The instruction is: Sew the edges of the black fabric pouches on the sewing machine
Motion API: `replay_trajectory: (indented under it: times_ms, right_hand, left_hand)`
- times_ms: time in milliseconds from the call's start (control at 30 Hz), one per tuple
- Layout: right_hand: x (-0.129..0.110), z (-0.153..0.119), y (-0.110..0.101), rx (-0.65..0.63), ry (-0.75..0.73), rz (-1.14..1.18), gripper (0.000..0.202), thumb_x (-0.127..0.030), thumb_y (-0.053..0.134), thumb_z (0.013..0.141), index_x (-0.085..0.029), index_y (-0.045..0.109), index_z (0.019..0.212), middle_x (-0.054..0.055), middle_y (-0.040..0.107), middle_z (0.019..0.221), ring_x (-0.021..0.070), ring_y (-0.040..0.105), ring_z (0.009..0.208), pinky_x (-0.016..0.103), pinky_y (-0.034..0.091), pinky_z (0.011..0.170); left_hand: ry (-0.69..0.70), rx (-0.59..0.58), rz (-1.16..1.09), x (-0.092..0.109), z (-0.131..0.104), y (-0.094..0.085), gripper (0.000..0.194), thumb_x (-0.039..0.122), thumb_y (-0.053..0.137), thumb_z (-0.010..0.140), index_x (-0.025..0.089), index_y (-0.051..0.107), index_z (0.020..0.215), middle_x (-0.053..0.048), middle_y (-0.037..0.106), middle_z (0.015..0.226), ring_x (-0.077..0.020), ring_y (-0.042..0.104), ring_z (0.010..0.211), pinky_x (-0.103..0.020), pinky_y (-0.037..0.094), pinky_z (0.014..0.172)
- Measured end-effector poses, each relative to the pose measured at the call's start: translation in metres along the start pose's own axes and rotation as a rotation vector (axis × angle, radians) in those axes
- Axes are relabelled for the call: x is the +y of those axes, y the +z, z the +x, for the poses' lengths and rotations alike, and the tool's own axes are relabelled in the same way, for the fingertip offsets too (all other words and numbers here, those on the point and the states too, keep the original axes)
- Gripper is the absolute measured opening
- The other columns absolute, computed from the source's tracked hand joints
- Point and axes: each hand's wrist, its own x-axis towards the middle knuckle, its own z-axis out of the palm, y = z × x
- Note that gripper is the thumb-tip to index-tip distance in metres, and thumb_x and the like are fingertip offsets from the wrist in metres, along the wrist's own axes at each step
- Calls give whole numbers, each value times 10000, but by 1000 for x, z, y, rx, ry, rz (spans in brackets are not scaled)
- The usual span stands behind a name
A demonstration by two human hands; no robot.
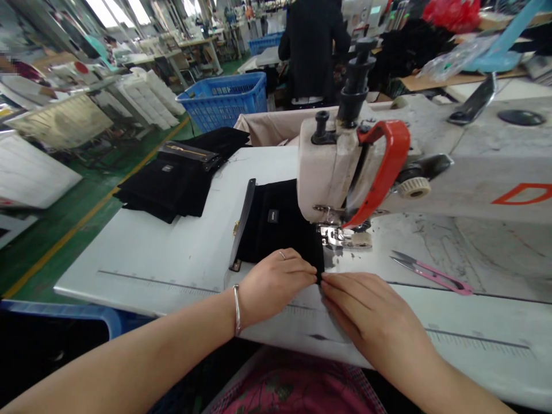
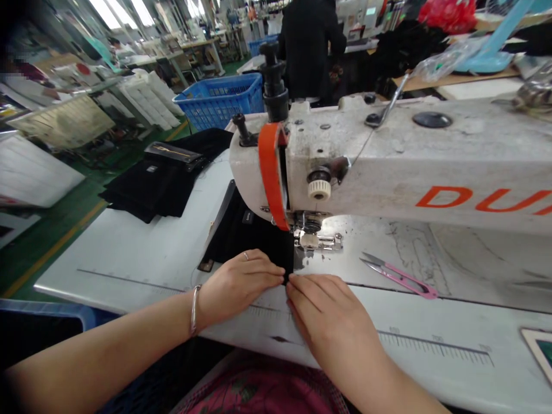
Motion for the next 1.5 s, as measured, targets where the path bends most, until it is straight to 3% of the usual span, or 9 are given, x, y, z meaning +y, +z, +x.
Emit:
replay_trajectory:
  times_ms: [367, 567, 733, 933, 1233, 1400, 1500]
  right_hand:
    - [33, 30, 0, -52, -85, -127, 233, -222, 544, 919, -182, 638, 1128, 35, 655, 1169, 225, 616, 1000, 415, 521, 853]
    - [45, 32, 6, -10, -47, -142, 237, -229, 524, 929, -184, 647, 1127, 32, 619, 1252, 234, 598, 1075, 409, 510, 906]
    - [49, 33, 6, -20, 9, -32, 231, -235, 530, 928, -214, 656, 1121, 7, 662, 1175, 214, 599, 1077, 406, 496, 945]
    - [51, 36, 6, 13, 65, 57, 210, -233, 552, 916, -240, 670, 1090, -16, 682, 1124, 193, 613, 1032, 387, 504, 924]
    - [48, 36, 2, 37, 50, 90, 201, -218, 542, 912, -236, 680, 1056, 22, 690, 1052, 200, 616, 982, 394, 506, 880]
    - [54, 43, 4, 214, 99, 104, 162, -170, 563, 868, -200, 678, 977, 71, 652, 974, 222, 573, 943, 397, 475, 832]
    - [53, 49, -1, 250, 153, 176, 160, -120, 518, 853, -170, 669, 874, 95, 631, 907, 227, 551, 913, 396, 448, 812]
  left_hand:
    - [-58, 48, -7, -41, 21, 1, 216, 103, 486, 932, 134, 665, 1049, -46, 710, 1078, -152, 627, 1021, -308, 484, 958]
    - [-107, 32, 55, -58, 32, 0, 222, 123, 503, 929, 172, 685, 1045, -34, 708, 1089, -153, 628, 1031, -307, 481, 955]
    - [-170, 11, 120, -66, 41, -1, 226, 119, 506, 918, 197, 712, 968, -34, 720, 991, -165, 634, 988, -307, 484, 915]
    - [-154, 72, 114, -74, 43, 0, 218, 118, 521, 906, 187, 723, 948, -40, 713, 996, -180, 618, 987, -293, 484, 905]
    - [-162, 29, 99, -76, 45, 0, 240, 122, 495, 912, 206, 717, 954, -31, 718, 965, -171, 630, 989, -322, 500, 911]
    - [-152, -12, 126, -82, 37, -2, 275, 140, 459, 929, 224, 702, 1030, -33, 715, 1021, -186, 629, 1019, -357, 498, 944]
    - [-101, 19, 146, -73, 32, -13, 316, 127, 407, 939, 213, 687, 1057, -47, 711, 1026, -194, 635, 994, -354, 503, 941]
